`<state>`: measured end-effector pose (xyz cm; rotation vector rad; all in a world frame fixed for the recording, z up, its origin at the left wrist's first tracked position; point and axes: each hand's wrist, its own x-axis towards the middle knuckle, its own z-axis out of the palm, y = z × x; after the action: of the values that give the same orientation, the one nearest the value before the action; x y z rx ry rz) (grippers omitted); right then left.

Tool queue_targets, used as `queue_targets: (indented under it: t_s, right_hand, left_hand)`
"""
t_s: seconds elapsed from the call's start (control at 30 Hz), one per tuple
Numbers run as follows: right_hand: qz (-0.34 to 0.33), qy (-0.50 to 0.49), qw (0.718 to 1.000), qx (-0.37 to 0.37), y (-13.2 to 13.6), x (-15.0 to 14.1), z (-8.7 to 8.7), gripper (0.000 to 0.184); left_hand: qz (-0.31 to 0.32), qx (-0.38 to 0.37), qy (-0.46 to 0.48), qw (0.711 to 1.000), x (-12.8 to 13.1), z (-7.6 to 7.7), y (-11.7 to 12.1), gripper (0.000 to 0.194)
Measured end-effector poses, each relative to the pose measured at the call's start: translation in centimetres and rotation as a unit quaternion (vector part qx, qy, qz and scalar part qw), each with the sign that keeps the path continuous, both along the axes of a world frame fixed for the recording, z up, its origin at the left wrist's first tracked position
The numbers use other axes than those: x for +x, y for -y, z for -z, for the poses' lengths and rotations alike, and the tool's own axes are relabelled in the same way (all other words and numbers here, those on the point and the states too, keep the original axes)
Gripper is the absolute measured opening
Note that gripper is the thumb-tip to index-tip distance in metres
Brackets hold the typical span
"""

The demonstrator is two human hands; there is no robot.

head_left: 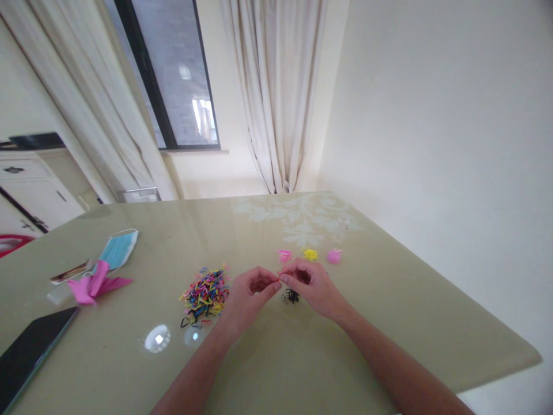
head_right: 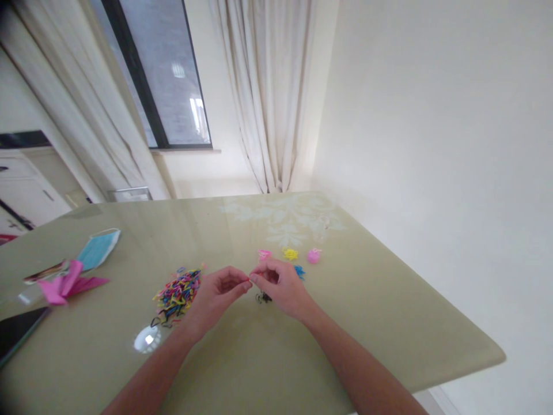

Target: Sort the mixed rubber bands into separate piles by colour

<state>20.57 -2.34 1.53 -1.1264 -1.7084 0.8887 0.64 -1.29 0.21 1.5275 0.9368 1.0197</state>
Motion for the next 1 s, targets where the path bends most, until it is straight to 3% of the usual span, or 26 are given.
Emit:
queue_targets:
  t_s: [0.37,0.53,0.77,1.0]
  right_hand:
    - [-0.003,0.064,0.997,0.036,0.3,-0.1,-0.3,0.020]
    - [0.000,0.063,0.997,0.039,0.4,0.2,-0.7,0.016]
    - [-0.021,0.052,0.998,0.020,0.7,0.3,-1.3,0.024]
    - [-0.002,-0.019,1.000,0.009,0.7,0.3,-1.4,0.030]
  left_hand:
    - [-0.023,-0.008,0.014,1.000,-0.1,-1.6,0.5,0.037]
    - [-0.024,-0.004,0.012,1.000,0.2,-1.3,0.5,0.039]
    - [-0.026,0.005,0.039,0.999,0.4,-0.9,0.6,0.039]
    - [0.023,-0.001,0.037,0.999,0.3,-0.9,0.6,0.033]
